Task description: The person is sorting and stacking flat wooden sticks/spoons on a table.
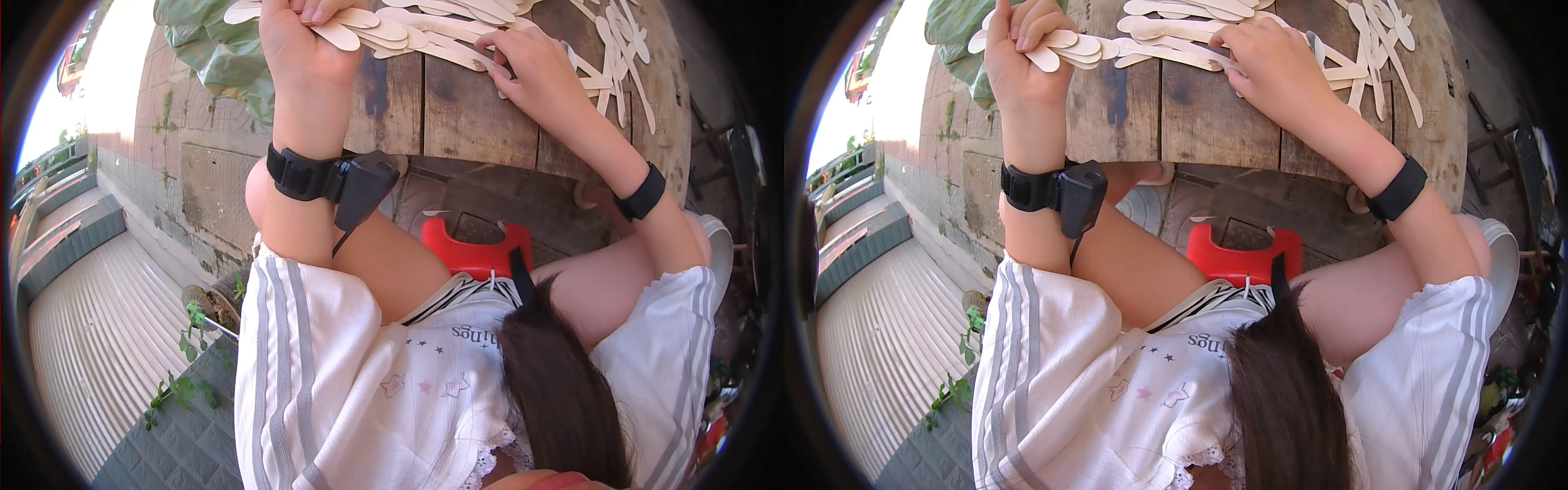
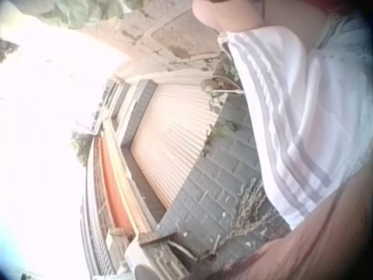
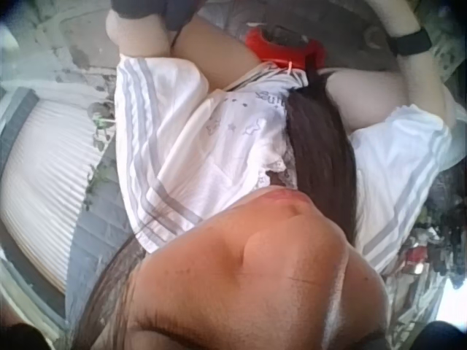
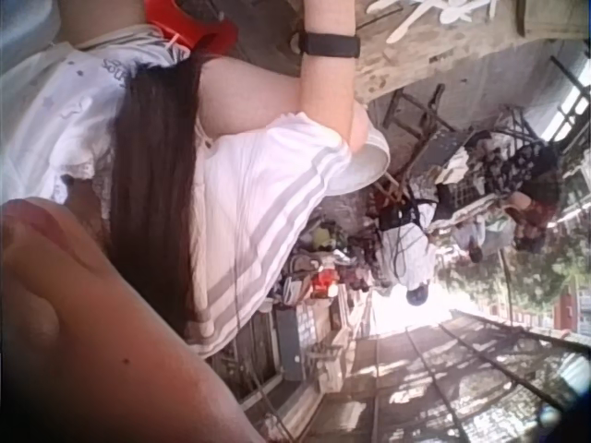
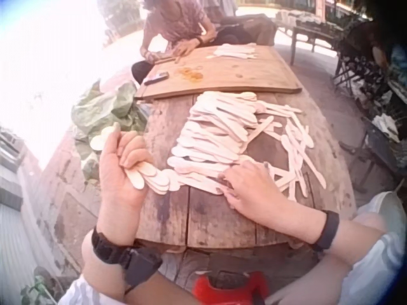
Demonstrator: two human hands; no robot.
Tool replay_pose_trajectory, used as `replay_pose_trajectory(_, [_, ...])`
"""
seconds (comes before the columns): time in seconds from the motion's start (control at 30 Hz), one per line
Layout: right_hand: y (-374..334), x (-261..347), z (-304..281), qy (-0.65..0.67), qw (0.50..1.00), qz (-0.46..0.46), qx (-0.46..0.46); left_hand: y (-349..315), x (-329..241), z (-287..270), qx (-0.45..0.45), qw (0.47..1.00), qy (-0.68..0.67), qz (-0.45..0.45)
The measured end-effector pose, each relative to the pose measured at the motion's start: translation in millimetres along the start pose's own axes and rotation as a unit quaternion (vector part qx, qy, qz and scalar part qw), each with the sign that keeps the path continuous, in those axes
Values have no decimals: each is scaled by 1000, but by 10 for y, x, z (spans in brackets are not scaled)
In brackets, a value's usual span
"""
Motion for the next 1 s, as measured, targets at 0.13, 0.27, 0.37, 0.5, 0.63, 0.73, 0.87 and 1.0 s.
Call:
replay_pose_trajectory(0.13, [-55, 211, -33, -37, 998, -32, -38, -56, 30, -150, -61, 998, 24, -10])
replay_pose_trajectory(0.27, [-54, 185, -10, -22, 1000, -12, -12, -79, 74, -210, -78, 997, 29, -6])
replay_pose_trajectory(0.37, [-58, -1, 53, 57, 994, 76, 57, -83, 99, -226, -83, 996, 24, -6])
replay_pose_trajectory(0.5, [-38, -138, -18, 107, 988, 91, 65, -98, 84, -266, -89, 995, 47, -8])
replay_pose_trajectory(0.63, [-28, -401, -84, 301, 945, 129, 17, -86, 90, -474, -98, 983, 152, -6])
replay_pose_trajectory(0.73, [-2, -432, -98, 483, 858, 176, 18, -229, 298, -596, -200, 943, 260, -61])
replay_pose_trajectory(0.87, [85, -291, 62, 730, 674, 116, 23, -208, 650, -583, -161, 925, 308, -157])
replay_pose_trajectory(1.0, [25, -235, 218, 726, 667, 153, 62, -176, 916, -300, -99, 865, 446, -206])
Point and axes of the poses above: each hand's wrist, its own y-axis towards the middle knuckle, its own z-axis out of the palm, x = y × z, the point moved 10 cm from there along y, towards the middle knuckle, and after that the axes turned 8 degrees about x, right-handed, at the moved point
